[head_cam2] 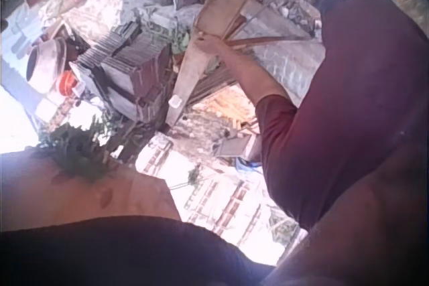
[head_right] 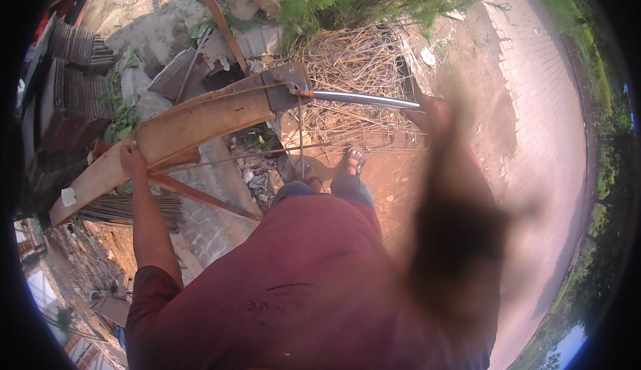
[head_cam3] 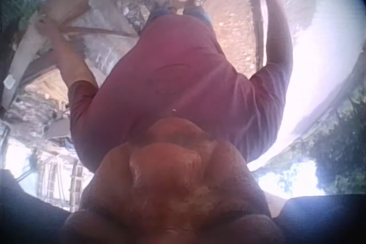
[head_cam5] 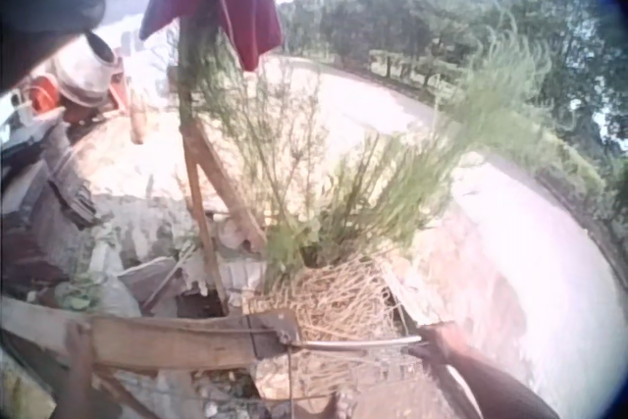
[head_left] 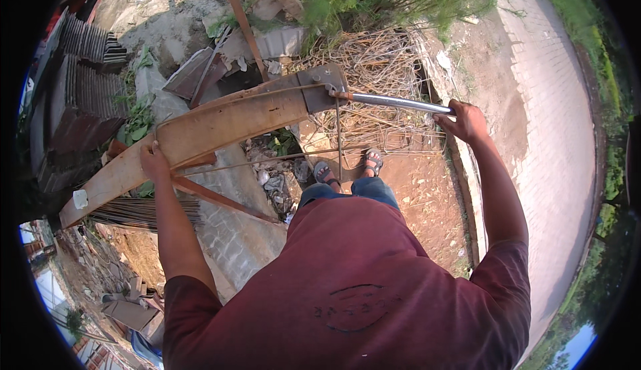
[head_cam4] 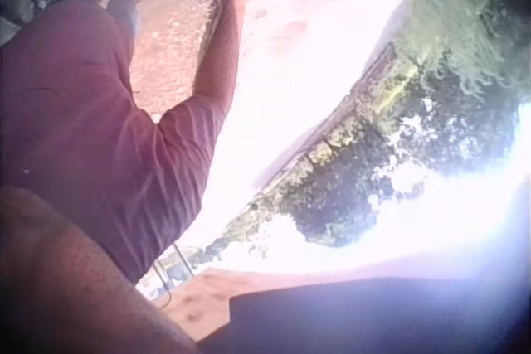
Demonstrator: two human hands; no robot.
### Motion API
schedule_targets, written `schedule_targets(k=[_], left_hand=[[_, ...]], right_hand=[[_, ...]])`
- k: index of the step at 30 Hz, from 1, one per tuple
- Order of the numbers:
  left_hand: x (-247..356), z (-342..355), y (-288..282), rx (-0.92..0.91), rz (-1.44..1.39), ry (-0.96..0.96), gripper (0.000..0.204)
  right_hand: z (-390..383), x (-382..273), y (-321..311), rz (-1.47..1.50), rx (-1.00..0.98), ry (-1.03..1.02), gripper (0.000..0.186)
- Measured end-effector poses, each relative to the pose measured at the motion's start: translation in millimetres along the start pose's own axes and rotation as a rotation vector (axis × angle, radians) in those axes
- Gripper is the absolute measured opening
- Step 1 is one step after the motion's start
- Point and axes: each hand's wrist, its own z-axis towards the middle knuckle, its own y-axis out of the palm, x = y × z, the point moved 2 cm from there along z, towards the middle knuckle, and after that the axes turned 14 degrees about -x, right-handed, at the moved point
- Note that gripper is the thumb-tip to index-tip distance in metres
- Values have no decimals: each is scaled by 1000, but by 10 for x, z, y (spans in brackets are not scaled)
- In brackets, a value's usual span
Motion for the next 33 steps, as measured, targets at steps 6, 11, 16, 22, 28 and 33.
schedule_targets(k=[6,11,16,22,28,33], left_hand=[[9,26,21,32,-20,60,31],[10,55,9,37,-20,73,29],[-4,31,21,65,-7,99,28],[11,30,3,32,10,55,27],[-55,29,41,63,13,97,29],[8,28,-2,79,-6,106,30]], right_hand=[[1020,171,-425,-378,32,80,6],[1643,187,-422,-454,-44,60,7],[1637,375,-68,-429,15,-4,7],[896,489,311,-146,129,-52,14],[225,60,688,147,158,91,16],[-167,-618,891,691,-180,93,31]])
